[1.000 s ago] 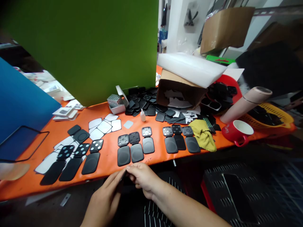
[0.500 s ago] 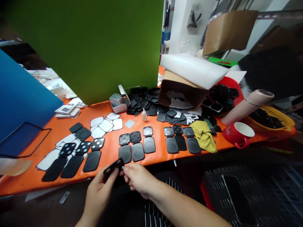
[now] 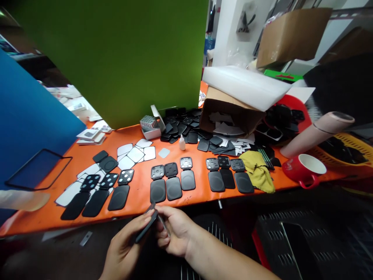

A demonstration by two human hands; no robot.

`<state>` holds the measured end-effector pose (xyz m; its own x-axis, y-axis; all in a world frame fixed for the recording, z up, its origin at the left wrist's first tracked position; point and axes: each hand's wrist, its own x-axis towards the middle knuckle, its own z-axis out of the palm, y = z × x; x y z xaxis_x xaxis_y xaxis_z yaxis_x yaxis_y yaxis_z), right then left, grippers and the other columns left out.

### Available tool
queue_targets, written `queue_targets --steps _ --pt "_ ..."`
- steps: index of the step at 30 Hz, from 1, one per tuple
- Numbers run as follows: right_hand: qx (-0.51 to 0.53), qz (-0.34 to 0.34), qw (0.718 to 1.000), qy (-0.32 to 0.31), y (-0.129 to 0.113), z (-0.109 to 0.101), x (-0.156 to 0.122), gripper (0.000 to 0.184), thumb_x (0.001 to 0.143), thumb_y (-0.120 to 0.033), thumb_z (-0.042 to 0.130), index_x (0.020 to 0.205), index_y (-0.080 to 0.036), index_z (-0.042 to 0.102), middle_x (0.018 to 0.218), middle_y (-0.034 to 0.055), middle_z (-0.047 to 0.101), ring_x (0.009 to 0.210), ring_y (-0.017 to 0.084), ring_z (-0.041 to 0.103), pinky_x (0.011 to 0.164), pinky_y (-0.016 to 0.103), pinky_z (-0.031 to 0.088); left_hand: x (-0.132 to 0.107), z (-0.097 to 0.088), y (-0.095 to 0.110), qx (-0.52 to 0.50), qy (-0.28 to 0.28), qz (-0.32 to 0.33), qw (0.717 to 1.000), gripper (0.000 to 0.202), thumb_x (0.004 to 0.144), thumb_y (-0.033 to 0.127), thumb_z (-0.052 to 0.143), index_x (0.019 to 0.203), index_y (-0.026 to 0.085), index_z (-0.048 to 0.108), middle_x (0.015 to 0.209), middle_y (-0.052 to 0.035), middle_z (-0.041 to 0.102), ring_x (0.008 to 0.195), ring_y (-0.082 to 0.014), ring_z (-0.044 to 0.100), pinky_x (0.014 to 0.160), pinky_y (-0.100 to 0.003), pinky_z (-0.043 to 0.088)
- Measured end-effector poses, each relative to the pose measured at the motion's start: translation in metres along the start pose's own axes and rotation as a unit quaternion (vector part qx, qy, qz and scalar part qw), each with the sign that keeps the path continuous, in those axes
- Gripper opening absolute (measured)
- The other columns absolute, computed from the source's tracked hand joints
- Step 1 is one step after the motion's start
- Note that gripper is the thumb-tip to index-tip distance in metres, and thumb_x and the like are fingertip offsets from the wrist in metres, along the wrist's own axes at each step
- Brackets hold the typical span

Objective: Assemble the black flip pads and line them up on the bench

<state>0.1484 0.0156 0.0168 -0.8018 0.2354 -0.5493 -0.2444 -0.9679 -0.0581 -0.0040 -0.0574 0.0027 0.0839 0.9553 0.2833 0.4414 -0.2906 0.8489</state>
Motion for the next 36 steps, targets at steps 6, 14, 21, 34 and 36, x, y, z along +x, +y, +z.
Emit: queue_targets --steps 6,14,21,34,36 --pt "0.014 -0.043 0.998 -0.034 -0.003 -0.001 0.008 0.023 0.08 -0.037 0.048 0.072 -0.015 0.049 0.047 -0.0069 0.037 0.037 0.004 0.027 0.035 0.014 0.013 0.028 -0.016 -0.009 0.056 0.033 -0.108 0.992 0.025 0.084 0.023 0.045 0.108 0.022 0.053 0.102 -0.006 0.063 0.095 -0.0188 0.059 0.082 -0.031 0.047" --pt "-0.021 -0.123 0.992 0.009 -0.009 -0.013 -0.001 0.026 0.081 -0.042 0.045 0.074 -0.017 0.047 0.052 -0.0072 0.033 0.038 0.003 0.022 0.039 0.016 0.011 0.124 -0.042 -0.079 0.2 0.103 -0.197 0.954 0.045 0.083 0.029 0.043 0.126 0.017 0.039 0.124 -0.0125 0.048 0.114 -0.025 0.044 0.093 -0.039 0.036" --pt "-0.061 -0.182 0.98 0.051 -0.01 -0.028 -0.008 0.029 0.081 -0.046 0.046 0.077 -0.017 0.047 0.054 -0.0073 0.033 0.039 0.003 0.021 0.04 0.018 0.01 0.11 -0.013 -0.058 0.284 0.057 -0.171 0.942 0.039 0.084 0.032 0.038 0.12 0.02 0.048 0.122 -0.0126 0.045 0.115 -0.029 0.039 0.095 -0.042 0.029" --pt "-0.452 -0.351 0.801 0.177 -0.014 -0.029 -0.01 0.04 0.083 -0.054 0.037 0.083 -0.017 0.054 0.062 -0.0024 0.041 0.053 0.009 0.036 0.049 0.022 0.026 0.117 0.007 -0.041 0.097 0.003 -0.268 0.958 0.058 0.074 0.036 0.052 0.126 0.015 0.036 0.111 -0.0148 0.059 0.101 -0.0269 0.055 0.08 -0.035 0.041" --pt "-0.505 -0.377 0.754 0.185 -0.021 -0.023 -0.015 0.034 0.086 -0.048 0.036 0.086 -0.019 0.054 0.067 -0.0014 0.045 0.06 0.011 0.041 0.055 0.023 0.031 0.11 0.003 -0.032 0.034 -0.029 -0.261 0.964 0.047 0.078 0.033 0.046 0.12 0.014 0.042 0.111 -0.0117 0.06 0.099 -0.0221 0.057 0.081 -0.031 0.043"
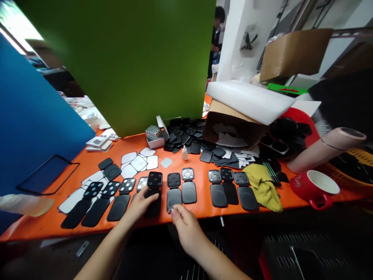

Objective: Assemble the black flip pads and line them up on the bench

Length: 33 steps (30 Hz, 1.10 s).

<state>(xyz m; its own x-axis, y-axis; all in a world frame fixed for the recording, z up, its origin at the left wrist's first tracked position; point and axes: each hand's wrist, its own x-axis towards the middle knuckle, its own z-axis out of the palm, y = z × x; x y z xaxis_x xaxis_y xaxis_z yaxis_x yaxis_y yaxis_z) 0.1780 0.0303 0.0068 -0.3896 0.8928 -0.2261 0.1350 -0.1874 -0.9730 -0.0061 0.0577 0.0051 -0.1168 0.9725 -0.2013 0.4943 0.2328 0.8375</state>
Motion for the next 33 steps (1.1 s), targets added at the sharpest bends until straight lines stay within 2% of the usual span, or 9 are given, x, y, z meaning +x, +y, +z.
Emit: queue_targets --steps 3,6,10,13,16,19,25,30,33 --pt "-0.115 -0.079 0.99 0.007 -0.019 -0.005 0.006 0.025 0.089 -0.037 0.035 0.085 -0.021 0.053 0.074 -0.0002 0.053 0.07 0.014 0.048 0.062 0.025 0.034 -0.025 0.0 0.005 -0.097 -0.076 0.007 0.992 0.043 0.077 0.032 0.048 0.117 0.016 0.046 0.113 -0.0088 0.06 0.101 -0.021 0.057 0.084 -0.031 0.044" --pt "-0.228 -0.113 0.967 0.025 -0.035 -0.006 0.012 0.021 0.088 -0.031 0.036 0.084 -0.021 0.054 0.082 0.0017 0.058 0.077 0.016 0.052 0.066 0.026 0.034 -0.05 0.01 0.004 -0.204 -0.117 -0.019 0.972 0.049 0.076 0.033 0.053 0.122 0.018 0.044 0.122 -0.0087 0.054 0.111 -0.0235 0.049 0.094 -0.036 0.038" --pt "-0.356 -0.129 0.925 0.039 -0.039 -0.002 0.013 0.021 0.088 -0.03 0.037 0.082 -0.02 0.054 0.081 0.0038 0.059 0.075 0.017 0.053 0.064 0.027 0.033 -0.068 0.026 -0.002 -0.159 -0.074 -0.009 0.984 0.051 0.078 0.032 0.051 0.127 0.02 0.041 0.131 -0.008 0.044 0.123 -0.0233 0.035 0.102 -0.04 0.027" --pt "-0.414 -0.136 0.899 0.045 -0.036 -0.001 0.01 0.025 0.089 -0.029 0.034 0.079 -0.02 0.054 0.078 0.0052 0.058 0.071 0.017 0.052 0.062 0.028 0.032 -0.072 0.031 -0.004 -0.11 -0.058 0.018 0.992 0.049 0.081 0.03 0.046 0.128 0.02 0.039 0.134 -0.008 0.041 0.124 -0.0234 0.033 0.103 -0.043 0.024" --pt "-0.413 -0.133 0.901 0.023 -0.035 -0.001 0.008 0.024 0.089 -0.028 0.032 0.083 -0.019 0.054 0.081 0.006 0.057 0.074 0.017 0.052 0.065 0.028 0.033 -0.073 0.033 -0.003 -0.073 -0.059 0.039 0.995 0.05 0.083 0.028 0.042 0.132 0.021 0.033 0.135 -0.0076 0.038 0.125 -0.0226 0.031 0.104 -0.042 0.022" --pt "-0.388 -0.13 0.912 -0.027 -0.038 -0.003 0.007 0.024 0.086 -0.038 0.039 0.087 -0.018 0.054 0.085 0.0057 0.057 0.078 0.018 0.052 0.067 0.028 0.034 -0.073 0.033 -0.001 -0.046 -0.078 0.054 0.994 0.054 0.085 0.025 0.038 0.136 0.022 0.023 0.137 -0.0079 0.035 0.125 -0.0226 0.032 0.102 -0.041 0.026" --pt "-0.349 -0.131 0.928 -0.02 -0.043 -0.003 0.01 0.025 0.079 -0.044 0.049 0.079 -0.019 0.052 0.076 0.0006 0.055 0.067 0.014 0.048 0.057 0.024 0.03 -0.077 0.034 0.001 -0.009 -0.071 0.082 0.994 0.056 0.084 0.018 0.036 0.137 0.021 0.019 0.14 -0.0097 0.03 0.126 -0.0244 0.03 0.102 -0.042 0.028" --pt "-0.298 -0.151 0.942 -0.007 -0.035 0.005 0.009 0.024 0.082 -0.036 0.047 0.066 -0.018 0.049 0.066 -0.0023 0.048 0.06 0.01 0.044 0.054 0.022 0.029 -0.077 0.033 0.008 -0.104 -0.079 0.037 0.991 0.054 0.08 0.019 0.043 0.133 0.018 0.03 0.132 -0.0103 0.042 0.121 -0.0261 0.037 0.1 -0.04 0.031" --pt "-0.277 -0.149 0.949 -0.007 -0.033 0.006 0.007 0.022 0.085 -0.035 0.043 0.072 -0.019 0.051 0.071 -0.0007 0.051 0.064 0.011 0.046 0.058 0.022 0.033 -0.076 0.03 0.014 -0.206 -0.075 -0.028 0.975 0.059 0.076 0.023 0.05 0.132 0.018 0.033 0.129 -0.0097 0.046 0.118 -0.0265 0.042 0.097 -0.038 0.036"
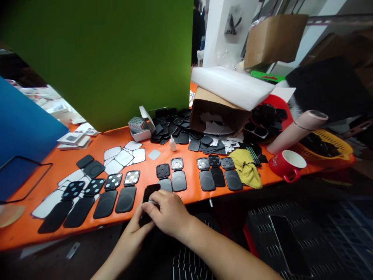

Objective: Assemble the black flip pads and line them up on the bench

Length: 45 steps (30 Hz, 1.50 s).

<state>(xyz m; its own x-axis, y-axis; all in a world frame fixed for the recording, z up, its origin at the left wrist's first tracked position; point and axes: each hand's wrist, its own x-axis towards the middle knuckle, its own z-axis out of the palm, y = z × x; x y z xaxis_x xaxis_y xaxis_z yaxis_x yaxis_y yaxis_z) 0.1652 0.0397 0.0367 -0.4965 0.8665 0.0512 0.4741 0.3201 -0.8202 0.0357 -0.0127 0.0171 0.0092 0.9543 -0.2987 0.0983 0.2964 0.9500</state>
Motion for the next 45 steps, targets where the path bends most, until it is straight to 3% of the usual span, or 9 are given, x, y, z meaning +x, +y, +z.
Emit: queue_targets --steps 4,9,16,24,28,30,34,38,45 --pt "-0.036 -0.015 0.999 -0.017 -0.001 -0.002 -0.002 0.02 0.089 -0.028 0.034 0.087 -0.019 0.052 0.083 0.0036 0.055 0.075 0.014 0.05 0.066 0.025 0.036 0.003 -0.001 -0.001 -0.047 0.017 -0.021 0.999 0.062 0.073 0.023 0.052 0.132 0.019 0.032 0.129 -0.0086 0.046 0.119 -0.0267 0.04 0.098 -0.039 0.035" --pt "-0.158 -0.025 0.987 -0.024 -0.005 -0.001 -0.004 0.024 0.089 -0.027 0.033 0.08 -0.018 0.053 0.079 0.0047 0.053 0.074 0.016 0.049 0.066 0.027 0.037 0.003 0.002 -0.015 0.099 0.034 0.049 0.993 0.058 0.078 0.023 0.046 0.133 0.019 0.03 0.137 -0.0081 0.035 0.128 -0.0247 0.023 0.105 -0.041 0.018" --pt "-0.146 -0.022 0.989 -0.005 -0.008 0.0 -0.007 0.019 0.086 -0.03 0.04 0.076 -0.018 0.05 0.077 0.0022 0.053 0.07 0.013 0.048 0.064 0.025 0.036 -0.001 0.0 -0.017 0.196 -0.003 0.086 0.977 0.052 0.084 0.018 0.036 0.135 0.018 0.025 0.133 -0.0112 0.039 0.127 -0.0232 0.028 0.102 -0.041 0.026" --pt "0.053 0.007 0.999 -0.001 -0.001 0.003 -0.002 0.018 0.08 -0.028 0.048 0.066 -0.017 0.049 0.069 -0.0011 0.05 0.064 0.011 0.047 0.059 0.023 0.034 -0.002 0.003 -0.004 0.058 0.0 0.021 0.998 0.048 0.082 0.034 0.048 0.126 0.018 0.04 0.12 -0.0102 0.053 0.118 -0.0255 0.041 0.097 -0.037 0.033" --pt "0.291 0.125 0.947 -0.052 0.009 0.002 0.003 0.032 0.089 -0.041 0.028 0.083 -0.018 0.048 0.062 -0.0038 0.045 0.05 0.009 0.046 0.049 0.021 0.036 0.0 0.008 0.003 -0.136 0.03 -0.074 0.987 0.054 0.081 0.044 0.046 0.127 0.017 0.039 0.117 -0.0102 0.056 0.112 -0.0272 0.047 0.093 -0.04 0.038" --pt "0.287 0.137 0.948 -0.034 0.01 0.0 0.004 0.03 0.09 -0.04 0.027 0.084 -0.019 0.048 0.064 -0.0033 0.045 0.053 0.009 0.048 0.05 0.021 0.037 0.001 0.008 0.0 -0.144 0.031 -0.078 0.986 0.056 0.08 0.045 0.047 0.129 0.019 0.036 0.118 -0.0101 0.056 0.114 -0.0273 0.046 0.093 -0.041 0.038" --pt "0.053 0.054 0.997 0.011 0.0 -0.005 0.001 0.021 0.089 -0.03 0.035 0.077 -0.019 0.049 0.075 0.0008 0.055 0.07 0.013 0.051 0.063 0.025 0.037 0.0 0.002 -0.011 0.06 0.043 -0.001 0.997 0.052 0.082 0.041 0.045 0.129 0.021 0.037 0.133 -0.0064 0.042 0.124 -0.0209 0.033 0.102 -0.035 0.027" --pt "-0.141 0.028 0.989 0.014 -0.009 -0.005 -0.004 0.023 0.09 -0.027 0.032 0.079 -0.018 0.051 0.079 0.0038 0.057 0.075 0.016 0.051 0.067 0.028 0.036 -0.005 -0.001 -0.013 0.239 0.052 0.041 0.969 0.045 0.086 0.038 0.038 0.129 0.023 0.037 0.132 -0.0047 0.043 0.121 -0.0186 0.038 0.1 -0.035 0.032" --pt "-0.123 0.04 0.991 -0.016 -0.012 -0.006 -0.01 0.024 0.091 -0.027 0.028 0.088 -0.018 0.05 0.086 0.0051 0.056 0.082 0.016 0.051 0.075 0.027 0.037 -0.014 -0.002 -0.001 0.423 0.052 0.101 0.899 0.044 0.087 0.028 0.034 0.131 0.026 0.034 0.128 -0.0034 0.049 0.112 -0.019 0.049 0.086 -0.032 0.045"
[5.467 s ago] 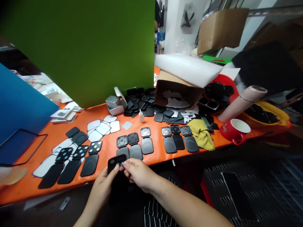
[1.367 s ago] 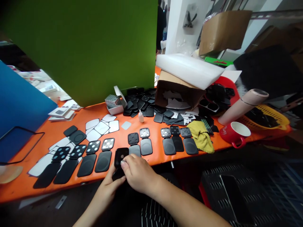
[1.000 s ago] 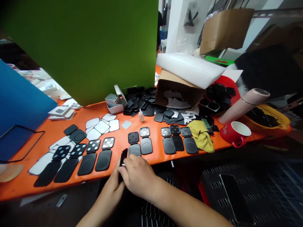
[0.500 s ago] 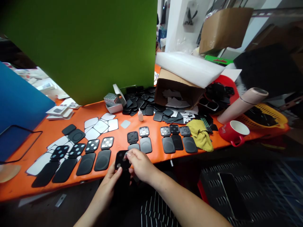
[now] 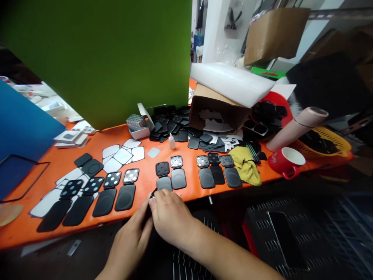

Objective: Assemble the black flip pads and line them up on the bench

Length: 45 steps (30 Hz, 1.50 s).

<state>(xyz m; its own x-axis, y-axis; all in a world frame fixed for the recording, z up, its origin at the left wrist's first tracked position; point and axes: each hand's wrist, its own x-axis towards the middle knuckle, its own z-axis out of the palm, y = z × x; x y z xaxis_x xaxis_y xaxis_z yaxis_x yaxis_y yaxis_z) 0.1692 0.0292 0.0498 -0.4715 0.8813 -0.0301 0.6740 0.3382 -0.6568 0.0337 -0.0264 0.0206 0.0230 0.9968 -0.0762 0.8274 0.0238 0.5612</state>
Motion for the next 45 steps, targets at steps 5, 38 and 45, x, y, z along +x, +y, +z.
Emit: queue_targets --steps 5,38,45 --pt "0.04 0.007 0.999 0.001 0.001 -0.001 -0.002 0.018 0.088 -0.028 0.036 0.083 -0.018 0.049 0.084 0.004 0.056 0.08 0.015 0.051 0.072 0.026 0.036 -0.003 0.0 -0.002 0.047 -0.01 0.014 0.999 0.044 0.087 0.024 0.033 0.131 0.026 0.034 0.124 -0.0048 0.052 0.11 -0.0193 0.051 0.085 -0.032 0.046" --pt "0.607 0.194 0.754 -0.162 0.003 0.021 -0.007 0.031 0.08 -0.047 0.047 0.071 -0.017 0.043 0.059 -0.0059 0.033 0.048 0.005 0.024 0.043 0.016 0.016 -0.015 -0.017 -0.025 0.026 0.088 0.193 0.977 0.058 0.074 0.01 0.047 0.129 0.028 0.039 0.118 -0.002 0.056 0.1 -0.0173 0.057 0.082 -0.021 0.046" --pt "0.714 0.227 0.647 -0.14 -0.002 0.035 0.003 0.028 0.076 -0.042 0.053 0.069 -0.016 0.045 0.051 -0.0085 0.029 0.041 0.004 0.015 0.041 0.019 0.008 -0.011 -0.016 -0.018 -0.132 0.092 0.062 0.985 0.037 0.079 0.021 0.048 0.115 0.026 0.055 0.113 -0.0045 0.06 0.099 -0.0197 0.058 0.084 -0.025 0.046"
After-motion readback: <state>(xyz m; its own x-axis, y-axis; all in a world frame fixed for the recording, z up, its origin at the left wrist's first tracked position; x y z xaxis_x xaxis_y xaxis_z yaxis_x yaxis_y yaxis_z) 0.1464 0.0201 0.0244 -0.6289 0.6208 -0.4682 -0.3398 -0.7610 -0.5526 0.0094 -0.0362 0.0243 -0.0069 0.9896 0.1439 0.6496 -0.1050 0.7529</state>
